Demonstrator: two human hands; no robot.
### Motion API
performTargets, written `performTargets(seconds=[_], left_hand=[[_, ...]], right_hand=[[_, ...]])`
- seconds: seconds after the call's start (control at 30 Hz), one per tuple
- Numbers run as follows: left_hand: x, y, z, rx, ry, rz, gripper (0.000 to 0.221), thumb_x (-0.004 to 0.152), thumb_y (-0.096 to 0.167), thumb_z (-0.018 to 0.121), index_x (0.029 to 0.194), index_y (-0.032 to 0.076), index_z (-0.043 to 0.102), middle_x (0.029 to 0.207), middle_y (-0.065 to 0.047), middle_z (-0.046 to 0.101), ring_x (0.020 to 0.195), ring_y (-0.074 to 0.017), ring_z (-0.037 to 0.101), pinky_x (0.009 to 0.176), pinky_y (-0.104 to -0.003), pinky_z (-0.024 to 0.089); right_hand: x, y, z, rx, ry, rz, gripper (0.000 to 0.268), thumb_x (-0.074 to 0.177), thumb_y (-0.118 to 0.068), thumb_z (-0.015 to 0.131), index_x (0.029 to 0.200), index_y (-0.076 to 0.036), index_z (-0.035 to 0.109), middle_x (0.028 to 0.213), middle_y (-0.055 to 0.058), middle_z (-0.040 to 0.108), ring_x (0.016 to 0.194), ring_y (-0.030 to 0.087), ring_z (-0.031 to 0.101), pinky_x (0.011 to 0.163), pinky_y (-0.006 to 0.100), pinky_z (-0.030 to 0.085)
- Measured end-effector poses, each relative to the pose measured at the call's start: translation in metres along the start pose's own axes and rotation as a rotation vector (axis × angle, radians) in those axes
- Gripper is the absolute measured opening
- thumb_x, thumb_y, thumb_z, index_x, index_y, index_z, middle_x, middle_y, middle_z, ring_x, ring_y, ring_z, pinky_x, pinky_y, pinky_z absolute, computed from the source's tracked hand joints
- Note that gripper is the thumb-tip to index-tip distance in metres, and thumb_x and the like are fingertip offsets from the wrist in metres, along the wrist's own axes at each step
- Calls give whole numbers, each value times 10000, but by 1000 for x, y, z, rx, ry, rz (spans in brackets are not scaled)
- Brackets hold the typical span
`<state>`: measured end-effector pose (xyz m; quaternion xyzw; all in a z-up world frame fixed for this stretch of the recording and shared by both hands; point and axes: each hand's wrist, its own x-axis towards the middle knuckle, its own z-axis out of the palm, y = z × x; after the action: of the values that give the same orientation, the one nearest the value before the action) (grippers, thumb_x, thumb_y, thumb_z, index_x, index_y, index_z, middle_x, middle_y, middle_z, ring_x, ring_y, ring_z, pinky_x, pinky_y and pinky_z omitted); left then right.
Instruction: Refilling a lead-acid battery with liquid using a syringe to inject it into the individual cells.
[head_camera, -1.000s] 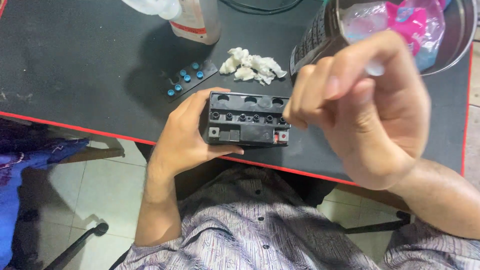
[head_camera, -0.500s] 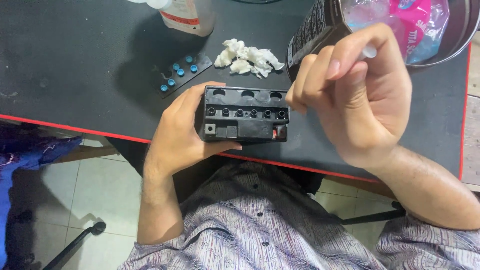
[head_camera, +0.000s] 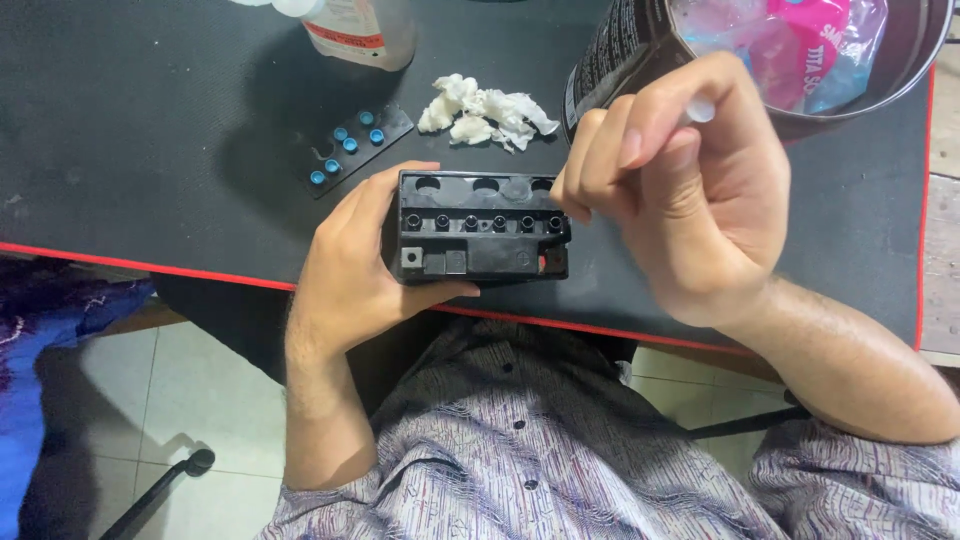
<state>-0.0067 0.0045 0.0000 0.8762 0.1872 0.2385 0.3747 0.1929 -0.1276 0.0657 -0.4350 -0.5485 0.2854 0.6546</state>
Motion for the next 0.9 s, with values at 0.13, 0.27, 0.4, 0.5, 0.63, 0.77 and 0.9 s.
performTargets(seconds=[0.13,0.27,0.4,0.5,0.63,0.77,0.9], left_hand=[[-2,-6,1,-18,30,83,1008,689,431,964,1426,-9,437,1392,-158,606,1323,-316,602,1175,-434,440],[-16,-8,4,-425,249,139,1004,751,543,780,1501,21,365,1544,-191,464,1419,-289,537,1175,-371,517],[-9,10,2,-282,482,228,643,932,487,674,1346,26,503,1365,-182,566,1339,-286,552,1066,-365,513],[4,44,-11,-159,348,339,422,947,318,689,1210,5,588,1239,-220,646,1176,-341,647,1084,-456,544],[30,74,-18,-24,198,495,254,1087,171,532,1228,24,684,1274,-205,638,1185,-359,660,1071,-478,538],[44,85,-19,90,176,564,239,1129,111,529,1281,20,690,1291,-187,639,1144,-377,633,1049,-481,526],[53,89,-18,176,218,604,177,1136,119,592,1247,58,716,1236,-127,674,1089,-334,624,962,-457,497]], right_hand=[[-1,4,0,52,-42,24,244,1154,-322,403,1061,-97,379,701,63,328,627,183,346,642,321,416],[-6,8,0,55,-69,31,247,1151,-301,396,1073,-67,408,718,93,407,651,202,442,679,335,479],[-7,9,1,69,-81,0,225,1157,-292,392,1080,-81,405,726,103,464,657,224,496,693,351,541],[-7,11,0,46,-129,-34,240,1165,-298,380,1094,-72,419,736,107,483,676,221,544,752,357,593],[-10,13,-5,48,-118,-19,220,1159,-287,392,1104,-75,408,770,121,484,693,229,544,756,355,532],[-17,14,-14,-242,-99,26,251,1133,-222,386,1036,-14,489,946,109,589,870,220,597,840,322,498],[-13,13,-17,-366,-121,-72,324,1115,-194,388,1020,75,542,909,143,557,814,252,536,772,356,454]])
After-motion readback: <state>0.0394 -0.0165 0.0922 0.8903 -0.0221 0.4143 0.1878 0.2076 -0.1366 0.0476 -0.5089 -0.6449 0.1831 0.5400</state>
